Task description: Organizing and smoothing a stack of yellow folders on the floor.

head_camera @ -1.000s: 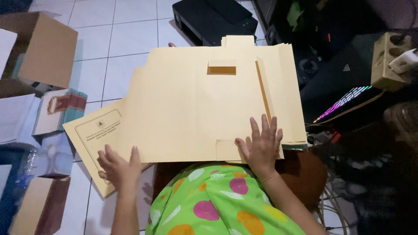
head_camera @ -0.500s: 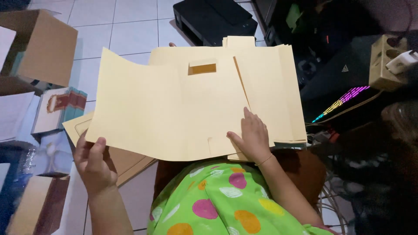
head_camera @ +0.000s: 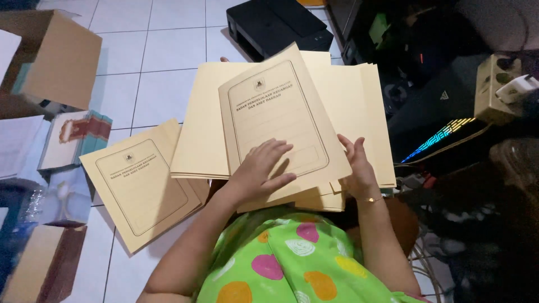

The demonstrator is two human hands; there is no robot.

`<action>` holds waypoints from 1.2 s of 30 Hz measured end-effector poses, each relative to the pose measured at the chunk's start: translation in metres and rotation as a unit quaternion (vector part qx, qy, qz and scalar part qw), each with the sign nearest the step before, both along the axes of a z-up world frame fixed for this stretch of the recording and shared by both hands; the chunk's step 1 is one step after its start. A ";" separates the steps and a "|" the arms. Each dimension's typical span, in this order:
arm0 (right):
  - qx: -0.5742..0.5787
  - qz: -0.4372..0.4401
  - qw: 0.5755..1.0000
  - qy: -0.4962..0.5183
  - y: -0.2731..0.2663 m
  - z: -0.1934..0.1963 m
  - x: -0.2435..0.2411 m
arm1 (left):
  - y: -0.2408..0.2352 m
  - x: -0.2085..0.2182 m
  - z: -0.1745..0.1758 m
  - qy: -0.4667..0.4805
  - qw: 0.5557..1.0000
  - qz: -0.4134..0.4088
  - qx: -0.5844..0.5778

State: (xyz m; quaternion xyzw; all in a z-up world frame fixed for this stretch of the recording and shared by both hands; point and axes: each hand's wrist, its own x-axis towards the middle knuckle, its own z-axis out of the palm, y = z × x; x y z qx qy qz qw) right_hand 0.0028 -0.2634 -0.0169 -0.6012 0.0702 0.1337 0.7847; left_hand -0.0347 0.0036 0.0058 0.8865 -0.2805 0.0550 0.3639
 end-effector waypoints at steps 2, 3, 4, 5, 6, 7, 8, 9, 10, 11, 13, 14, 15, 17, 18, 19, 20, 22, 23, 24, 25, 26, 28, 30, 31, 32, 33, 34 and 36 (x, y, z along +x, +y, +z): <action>0.007 -0.007 1.000 0.000 -0.014 -0.015 0.007 | 0.001 0.018 -0.025 0.020 0.994 0.048 0.094; 0.015 -0.014 1.000 0.000 -0.020 -0.023 0.011 | 0.001 0.027 -0.037 0.040 0.977 0.094 0.188; 0.015 -0.014 1.000 0.000 -0.023 -0.025 0.011 | 0.002 0.029 -0.034 0.040 0.977 0.095 0.188; -0.006 -0.019 1.000 -0.014 -0.026 -0.028 0.011 | 0.003 0.031 -0.031 0.075 0.970 0.125 0.194; -0.027 -0.025 0.999 -0.026 -0.029 -0.031 0.010 | 0.004 0.032 -0.028 0.111 0.961 0.155 0.199; -0.027 -0.025 0.999 -0.025 -0.027 -0.030 0.011 | 0.002 0.030 -0.024 0.112 0.961 0.155 0.199; -0.106 -0.026 0.993 -0.036 -0.027 -0.028 0.012 | -0.001 0.029 -0.020 0.150 0.952 0.145 0.223; -0.185 -0.026 0.981 -0.046 -0.026 -0.026 0.013 | -0.003 0.027 -0.016 0.188 0.941 0.134 0.246; -0.185 -0.027 0.981 -0.047 -0.019 -0.015 0.016 | -0.007 0.028 -0.017 0.187 0.942 0.134 0.246; -0.265 0.001 0.959 -0.097 -0.013 -0.005 0.018 | -0.010 0.029 -0.018 0.180 0.943 0.122 0.252; -0.343 0.029 0.927 -0.146 0.006 0.014 0.027 | -0.016 0.030 -0.020 0.174 0.945 0.108 0.256; -0.421 0.078 0.878 -0.214 0.018 0.022 0.035 | -0.018 0.030 -0.021 0.164 0.946 0.105 0.260; -0.491 0.125 0.815 -0.279 0.030 0.030 0.043 | -0.020 0.030 -0.022 0.154 0.946 0.103 0.265; -0.520 0.161 0.769 -0.335 0.056 0.006 0.084 | -0.020 0.031 -0.020 0.157 0.946 0.104 0.263; -0.544 0.196 0.717 -0.389 0.069 -0.006 0.105 | -0.019 0.031 -0.019 0.160 0.946 0.106 0.262; -0.544 0.196 0.718 -0.388 0.081 -0.007 0.115 | -0.019 0.032 -0.021 0.160 0.946 0.105 0.262; -0.575 0.225 0.700 -0.359 0.093 -0.010 0.126 | -0.019 0.032 -0.022 0.149 0.944 0.107 0.273; -0.604 0.255 0.679 -0.329 0.107 -0.016 0.148 | -0.018 0.031 -0.024 0.139 0.943 0.110 0.283; -0.638 0.263 0.643 -0.332 0.109 -0.020 0.160 | -0.018 0.031 -0.023 0.146 0.943 0.110 0.279; -0.670 0.270 0.604 -0.336 0.112 -0.023 0.172 | -0.017 0.031 -0.022 0.153 0.943 0.109 0.275; -0.670 0.269 0.605 -0.337 0.104 -0.031 0.189 | -0.017 0.030 -0.019 0.153 0.943 0.110 0.276; -0.664 0.239 0.642 -0.300 0.097 -0.039 0.205 | -0.018 0.029 -0.016 0.162 0.943 0.110 0.267; -0.655 0.209 0.678 -0.259 0.076 -0.050 0.222 | -0.018 0.030 -0.017 0.174 0.944 0.109 0.260; -0.692 0.172 0.670 -0.204 0.047 -0.054 0.225 | -0.019 0.034 -0.025 0.160 0.943 0.117 0.268; -0.694 0.172 0.670 -0.201 0.043 -0.055 0.210 | -0.019 0.031 -0.023 0.162 0.943 0.114 0.267; -0.702 0.169 0.659 -0.210 0.037 -0.053 0.195 | -0.019 0.028 -0.021 0.161 0.947 0.127 0.248; -0.711 0.166 0.648 -0.219 0.033 -0.051 0.181 | -0.019 0.026 -0.019 0.159 0.950 0.139 0.229; -0.713 0.165 0.646 -0.217 0.029 -0.049 0.155 | -0.019 0.029 -0.026 0.158 0.951 0.137 0.227; -0.696 0.182 0.661 -0.215 0.022 -0.044 0.103 | -0.020 0.036 -0.039 0.160 0.945 0.154 0.242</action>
